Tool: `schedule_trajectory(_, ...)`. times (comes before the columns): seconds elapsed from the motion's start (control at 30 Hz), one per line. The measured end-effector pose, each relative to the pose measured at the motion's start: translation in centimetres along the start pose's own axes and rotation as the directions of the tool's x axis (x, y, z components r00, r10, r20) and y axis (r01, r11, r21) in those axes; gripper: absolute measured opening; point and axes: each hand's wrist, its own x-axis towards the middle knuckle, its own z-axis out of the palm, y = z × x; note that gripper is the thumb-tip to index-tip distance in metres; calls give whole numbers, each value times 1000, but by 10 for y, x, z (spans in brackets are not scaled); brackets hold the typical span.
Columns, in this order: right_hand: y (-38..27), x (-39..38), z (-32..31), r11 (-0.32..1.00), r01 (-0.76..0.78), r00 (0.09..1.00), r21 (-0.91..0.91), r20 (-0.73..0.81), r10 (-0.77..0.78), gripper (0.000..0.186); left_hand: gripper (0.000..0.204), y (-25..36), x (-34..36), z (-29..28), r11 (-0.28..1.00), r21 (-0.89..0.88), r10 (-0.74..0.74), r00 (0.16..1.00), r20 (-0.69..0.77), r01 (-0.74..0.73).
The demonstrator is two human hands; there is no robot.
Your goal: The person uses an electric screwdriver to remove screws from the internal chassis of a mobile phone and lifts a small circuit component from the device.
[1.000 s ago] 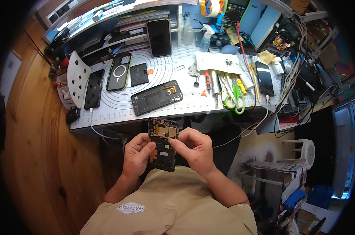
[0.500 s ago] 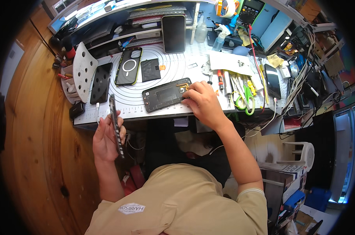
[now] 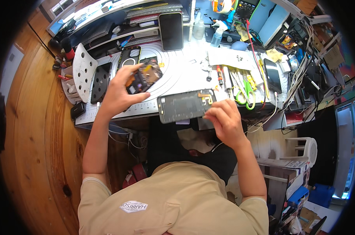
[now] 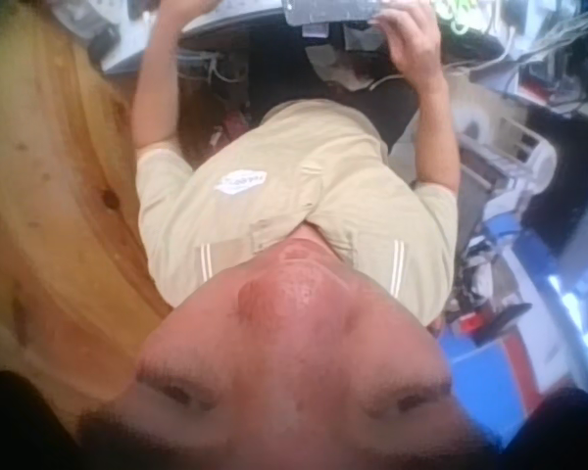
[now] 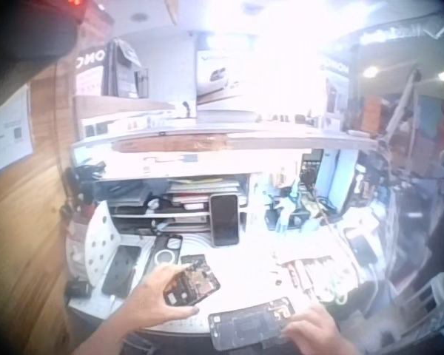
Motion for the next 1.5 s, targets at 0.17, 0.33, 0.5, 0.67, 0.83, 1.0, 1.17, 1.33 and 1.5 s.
schedule_trajectory(0.17,-20,-25,-10,999,25,999,37,40,-26,18,81,-16,21,42,988,94,106,975,196,-126)
schedule_trajectory(0.33,-22,-32,-14,999,-8,1000,35,13,8,20,83,-13,24,56,966,194,124,962,243,-173)
schedule_trajectory(0.5,-13,-16,7,998,54,997,23,54,-55,21,82,-6,28,56,952,245,106,949,297,-184)
schedule_trajectory(0.67,-7,-12,16,997,76,996,10,55,-77,19,78,-15,22,60,911,293,223,945,239,-289)
schedule_trajectory(0.83,-2,-2,26,997,69,995,41,66,-71,17,76,-19,28,60,920,285,209,952,223,-269)
schedule_trajectory(1.0,4,6,34,997,71,996,27,60,-73,15,63,-20,46,30,978,-207,-9,999,45,18)
schedule_trajectory(1.17,-3,29,26,996,65,993,69,97,-71,16,56,-13,35,-34,896,-443,-114,981,-155,34)
schedule_trajectory(1.33,10,113,78,981,191,963,24,190,-192,28,59,-7,23,-46,908,-419,-106,958,-265,-15)
schedule_trajectory(1.5,31,176,142,832,531,758,-160,529,-382,21,63,-9,-16,-59,960,-280,-69,943,-326,-27)
